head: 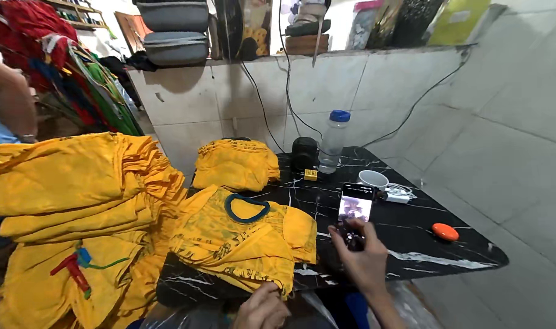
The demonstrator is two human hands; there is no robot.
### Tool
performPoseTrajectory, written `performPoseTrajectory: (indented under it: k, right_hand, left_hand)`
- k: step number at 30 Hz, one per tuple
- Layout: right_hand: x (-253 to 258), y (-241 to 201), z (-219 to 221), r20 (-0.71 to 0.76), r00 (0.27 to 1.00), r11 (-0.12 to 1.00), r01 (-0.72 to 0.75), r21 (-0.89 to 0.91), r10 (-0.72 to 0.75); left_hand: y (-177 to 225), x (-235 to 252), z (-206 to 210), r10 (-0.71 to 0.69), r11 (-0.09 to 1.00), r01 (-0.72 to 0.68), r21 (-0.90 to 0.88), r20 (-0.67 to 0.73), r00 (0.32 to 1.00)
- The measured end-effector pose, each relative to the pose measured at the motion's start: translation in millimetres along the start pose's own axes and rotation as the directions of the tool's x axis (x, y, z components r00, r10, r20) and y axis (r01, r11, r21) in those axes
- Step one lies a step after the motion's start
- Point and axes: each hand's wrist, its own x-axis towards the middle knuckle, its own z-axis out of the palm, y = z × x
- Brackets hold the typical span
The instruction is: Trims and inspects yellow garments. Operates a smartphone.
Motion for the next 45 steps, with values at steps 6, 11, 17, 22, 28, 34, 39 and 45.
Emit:
performPoseTrajectory:
  k: [6,11,17,22,28,34,39,45]
  right_hand:
    - [40,38,4,0.150,0.983,0.968,0.133,-0.212,-0.102]
    - [38,40,9,0.191,0.978,0.951,0.134,-0.278,-0.082]
    - [28,34,0,0.118,0.987,0.922,0.143,-0.360,-0.107]
    - [16,39,-7,0.092,0.991,0.939,0.124,-0.321,-0.100]
    - [11,44,-4,0.105,0.990,0.950,0.125,-0.288,-0.099]
    - [13,47,1,0.167,0.983,0.953,0.117,-0.279,-0.072]
    - [9,42,-7,0.061,0.995,0.970,0.087,-0.226,-0.075]
    - [0,54,-14,-0.117,0.990,0.993,-0.091,-0.071,0.082]
  left_hand:
    - [-10,-2,4,0.054,0.998,-0.054,0.018,-0.018,0.998]
    - [-10,-4,4,0.062,0.998,-0.062,0.020,-0.006,0.998]
    - [-12,-5,5,0.057,0.998,-0.057,0.015,-0.037,0.998]
    - [-8,-1,8,0.061,0.998,-0.056,0.044,-0.130,0.990]
    - [-10,4,12,0.077,0.995,-0.058,0.080,-0.252,0.965]
    - [-11,4,16,0.060,0.997,-0.042,0.067,-0.284,0.957]
    - [-9,2,15,0.048,0.997,-0.027,0.073,-0.300,0.953]
    - [-8,-1,18,-0.010,0.996,0.036,0.087,-0.285,0.958]
